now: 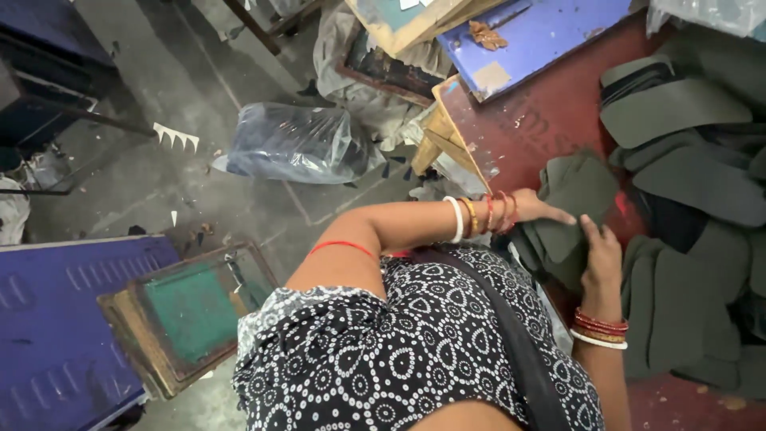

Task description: The person repeatedly picks up dark gray fabric pieces from a table, folds them, and stacks them into a neat pile. The hands handle each piece individually, aligning edges before placing it on the growing stack.

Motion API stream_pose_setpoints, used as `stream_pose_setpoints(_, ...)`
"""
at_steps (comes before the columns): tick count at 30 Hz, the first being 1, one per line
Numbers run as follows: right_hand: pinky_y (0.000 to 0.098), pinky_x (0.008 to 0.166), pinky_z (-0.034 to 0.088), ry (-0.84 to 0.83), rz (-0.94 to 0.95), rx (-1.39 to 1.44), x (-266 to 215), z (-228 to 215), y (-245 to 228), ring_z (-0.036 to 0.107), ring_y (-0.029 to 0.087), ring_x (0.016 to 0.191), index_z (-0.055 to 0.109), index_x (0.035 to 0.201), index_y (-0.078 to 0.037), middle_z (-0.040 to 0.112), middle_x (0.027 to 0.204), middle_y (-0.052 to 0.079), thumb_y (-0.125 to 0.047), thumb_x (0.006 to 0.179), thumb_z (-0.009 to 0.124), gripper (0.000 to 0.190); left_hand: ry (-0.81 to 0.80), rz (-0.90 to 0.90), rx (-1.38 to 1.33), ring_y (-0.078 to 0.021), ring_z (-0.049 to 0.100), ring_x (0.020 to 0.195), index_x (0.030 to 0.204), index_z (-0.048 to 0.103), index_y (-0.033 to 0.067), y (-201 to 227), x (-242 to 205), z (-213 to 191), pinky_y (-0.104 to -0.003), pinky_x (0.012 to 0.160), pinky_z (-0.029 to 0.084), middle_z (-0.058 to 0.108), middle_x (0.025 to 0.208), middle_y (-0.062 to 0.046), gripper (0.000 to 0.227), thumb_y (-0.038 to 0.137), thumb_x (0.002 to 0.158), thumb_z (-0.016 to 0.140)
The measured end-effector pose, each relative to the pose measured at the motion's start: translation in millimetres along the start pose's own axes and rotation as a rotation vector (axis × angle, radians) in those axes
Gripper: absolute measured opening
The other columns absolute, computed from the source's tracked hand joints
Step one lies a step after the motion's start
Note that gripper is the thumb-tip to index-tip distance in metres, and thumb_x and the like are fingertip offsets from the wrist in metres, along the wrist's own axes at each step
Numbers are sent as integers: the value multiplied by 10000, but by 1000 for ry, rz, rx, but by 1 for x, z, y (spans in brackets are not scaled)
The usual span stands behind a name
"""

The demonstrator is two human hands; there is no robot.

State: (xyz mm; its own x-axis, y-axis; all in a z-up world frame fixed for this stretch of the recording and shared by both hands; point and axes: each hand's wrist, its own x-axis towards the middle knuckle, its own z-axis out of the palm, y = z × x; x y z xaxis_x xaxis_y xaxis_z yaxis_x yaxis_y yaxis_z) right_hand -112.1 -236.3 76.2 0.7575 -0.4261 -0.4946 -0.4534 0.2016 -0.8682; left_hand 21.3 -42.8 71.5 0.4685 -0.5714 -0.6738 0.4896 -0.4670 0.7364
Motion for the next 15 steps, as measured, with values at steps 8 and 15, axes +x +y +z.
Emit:
stream_pose_setpoints(8, 310, 978, 520, -32, -11, 234, -39, -6, -16, 671, 171, 1131, 601, 1352, -1, 680, 1279, 82, -249, 1073, 714, 390, 46, 345, 185, -276, 745, 1071, 1249, 717, 35, 14, -13, 12, -364, 962, 550, 779, 1141, -146, 935, 563, 494, 877)
stream_pose_setpoints(15, 520, 995, 183, -61, -24, 408, -73, 36, -65, 289, 412, 1121, 488, 1502, 47, 376, 1275, 225, -431, 1094, 525, 629, 93, 303, 280, -313, 656, 1202, 1455, 447, 14, 41, -22, 17, -373, 1036, 504, 679, 1292, -206, 1164, 509, 523, 936)
